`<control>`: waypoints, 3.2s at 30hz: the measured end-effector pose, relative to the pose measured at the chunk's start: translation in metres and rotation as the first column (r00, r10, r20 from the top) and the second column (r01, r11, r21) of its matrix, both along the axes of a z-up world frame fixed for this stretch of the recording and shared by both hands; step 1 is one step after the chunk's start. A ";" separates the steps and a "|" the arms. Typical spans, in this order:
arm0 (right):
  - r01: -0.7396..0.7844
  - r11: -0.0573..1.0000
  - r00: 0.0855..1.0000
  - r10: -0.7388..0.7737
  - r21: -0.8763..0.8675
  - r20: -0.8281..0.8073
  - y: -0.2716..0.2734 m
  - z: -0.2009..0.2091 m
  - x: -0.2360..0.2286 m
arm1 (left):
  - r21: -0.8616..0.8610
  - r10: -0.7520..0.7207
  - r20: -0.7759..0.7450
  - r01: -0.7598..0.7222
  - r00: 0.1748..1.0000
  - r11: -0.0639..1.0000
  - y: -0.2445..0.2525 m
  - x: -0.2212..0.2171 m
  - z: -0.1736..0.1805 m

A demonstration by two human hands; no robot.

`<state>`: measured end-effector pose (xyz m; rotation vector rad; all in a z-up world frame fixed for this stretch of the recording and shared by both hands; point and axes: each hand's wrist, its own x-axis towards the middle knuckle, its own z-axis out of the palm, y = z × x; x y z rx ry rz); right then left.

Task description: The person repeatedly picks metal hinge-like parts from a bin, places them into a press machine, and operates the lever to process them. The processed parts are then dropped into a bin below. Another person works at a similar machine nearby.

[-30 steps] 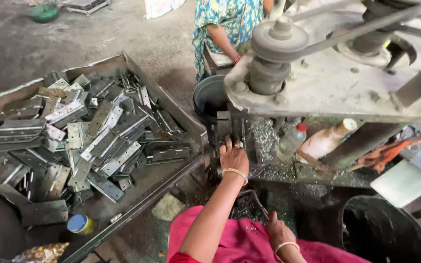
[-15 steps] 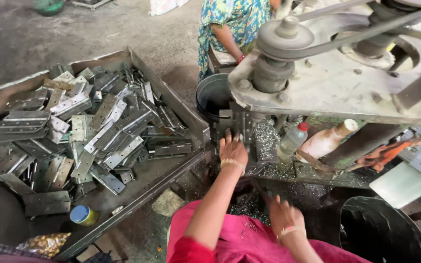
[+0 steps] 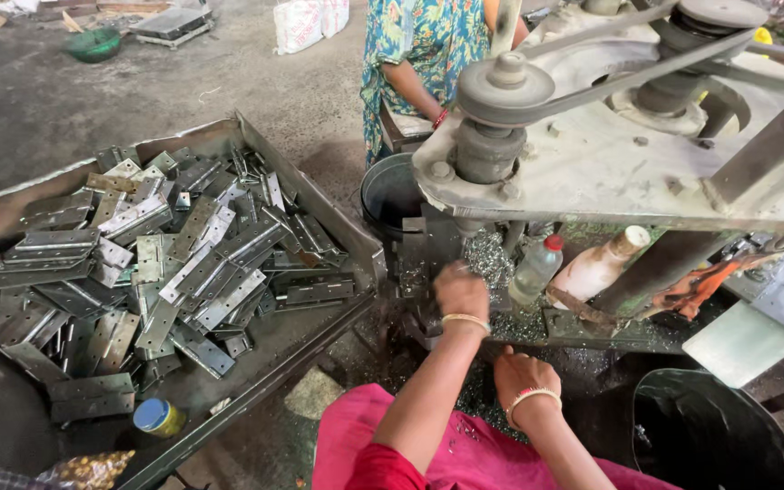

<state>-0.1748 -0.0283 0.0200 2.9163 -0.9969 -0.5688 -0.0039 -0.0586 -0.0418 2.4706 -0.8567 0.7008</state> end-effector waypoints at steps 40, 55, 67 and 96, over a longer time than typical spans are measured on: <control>0.256 0.965 0.938 -0.260 0.048 0.228 -0.023 -0.219 -0.061 | 0.401 -0.044 -0.342 0.188 0.939 0.897 0.054 0.011 0.035; 0.123 0.968 0.943 -0.183 0.221 0.278 -0.034 -0.224 -0.062 | 0.562 0.156 -0.368 0.085 0.917 0.823 0.017 0.034 0.046; 0.203 0.952 0.966 -0.233 0.228 0.115 -0.053 -0.265 -0.058 | 0.286 0.268 -0.367 -0.167 0.891 0.944 0.208 0.090 0.031; -0.024 1.000 1.000 0.024 -0.003 0.013 -0.016 -0.054 -0.007 | -0.266 -0.244 -0.421 0.138 0.873 0.954 0.066 -0.001 -0.007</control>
